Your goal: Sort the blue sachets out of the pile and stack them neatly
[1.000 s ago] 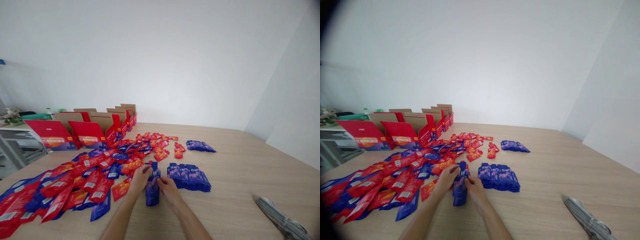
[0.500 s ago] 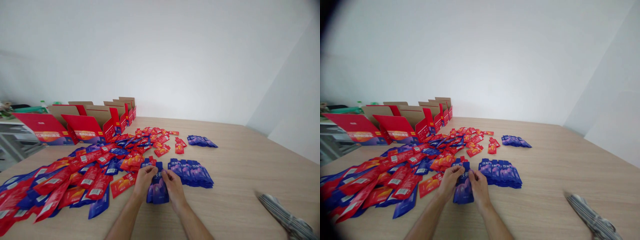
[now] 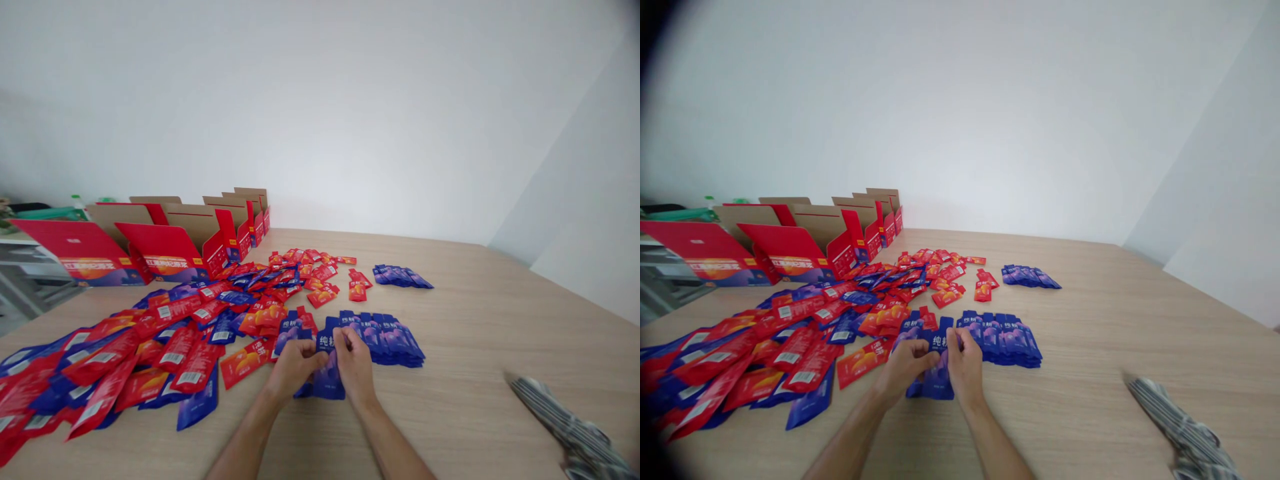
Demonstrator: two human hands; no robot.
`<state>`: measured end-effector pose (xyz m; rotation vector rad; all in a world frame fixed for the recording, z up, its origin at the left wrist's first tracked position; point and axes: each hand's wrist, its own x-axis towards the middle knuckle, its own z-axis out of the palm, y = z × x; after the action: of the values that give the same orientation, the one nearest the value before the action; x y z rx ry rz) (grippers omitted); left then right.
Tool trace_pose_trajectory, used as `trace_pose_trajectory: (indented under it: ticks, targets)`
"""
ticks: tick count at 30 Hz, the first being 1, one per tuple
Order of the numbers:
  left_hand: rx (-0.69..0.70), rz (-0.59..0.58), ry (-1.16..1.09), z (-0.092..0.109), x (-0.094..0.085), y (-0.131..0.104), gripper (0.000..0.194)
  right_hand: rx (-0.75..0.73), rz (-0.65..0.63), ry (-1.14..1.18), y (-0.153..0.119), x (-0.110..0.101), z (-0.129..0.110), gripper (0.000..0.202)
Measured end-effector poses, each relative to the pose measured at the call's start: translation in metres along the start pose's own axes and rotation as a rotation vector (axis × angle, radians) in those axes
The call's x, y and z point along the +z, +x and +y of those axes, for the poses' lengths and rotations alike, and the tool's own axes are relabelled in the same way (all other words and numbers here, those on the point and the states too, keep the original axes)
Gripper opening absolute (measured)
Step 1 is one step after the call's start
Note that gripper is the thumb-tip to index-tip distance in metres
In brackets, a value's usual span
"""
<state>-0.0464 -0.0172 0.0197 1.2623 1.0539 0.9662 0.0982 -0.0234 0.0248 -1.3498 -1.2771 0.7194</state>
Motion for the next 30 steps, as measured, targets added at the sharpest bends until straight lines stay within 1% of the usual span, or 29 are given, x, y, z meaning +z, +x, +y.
trace_pose_trajectory:
  ticks: [1,3,5,6,8,11,12,15,16,18,20,22,24,27,30]
  targets:
    - [0.019,0.027,0.012,-0.001,-0.001,0.000,0.044,0.014,-0.011,0.015,0.000,-0.001,0.000,0.042]
    - [0.051,0.135,0.027,-0.003,-0.004,0.003,0.046,0.027,-0.064,0.040,0.000,-0.001,0.001,0.042]
    - [0.062,0.216,0.019,-0.003,-0.006,0.005,0.046,-0.003,-0.119,0.021,-0.002,0.000,0.003,0.041]
    - [0.057,0.229,0.005,-0.003,-0.006,0.006,0.045,-0.026,-0.129,0.001,-0.003,0.000,0.004,0.041]
    - [0.034,0.210,-0.038,-0.002,-0.004,0.005,0.042,-0.050,-0.111,-0.031,-0.004,0.001,0.008,0.041]
    - [-0.006,0.141,-0.109,0.000,0.002,0.002,0.039,-0.023,-0.078,-0.029,-0.003,0.000,0.012,0.041]
    - [-0.011,0.138,-0.125,0.000,0.004,0.000,0.043,-0.015,-0.078,-0.027,-0.002,-0.001,0.012,0.041]
    - [0.017,0.177,-0.146,0.000,0.011,-0.001,0.069,0.018,-0.053,-0.019,0.002,-0.006,0.014,0.039]
    - [0.031,0.190,-0.151,0.000,0.013,0.000,0.073,0.041,-0.037,-0.011,0.003,-0.008,0.015,0.039]
    - [0.056,0.209,-0.176,0.001,0.018,0.002,0.069,0.099,-0.035,0.026,0.003,-0.013,0.016,0.040]
    - [0.069,0.227,-0.204,0.002,0.024,0.006,0.061,0.129,-0.085,0.096,0.002,-0.020,0.018,0.039]
    - [0.081,0.233,-0.210,0.005,0.032,0.009,0.053,0.104,-0.153,0.189,0.000,-0.029,0.020,0.038]
    - [0.100,0.219,-0.194,0.007,0.043,0.013,0.045,0.066,-0.190,0.256,-0.001,-0.041,0.022,0.042]
    - [0.151,0.175,-0.142,0.009,0.061,0.020,0.038,0.067,-0.163,0.271,0.002,-0.060,0.026,0.050]
    - [0.169,0.135,-0.015,0.009,0.078,0.028,0.037,0.076,-0.132,0.245,0.008,-0.077,0.031,0.050]
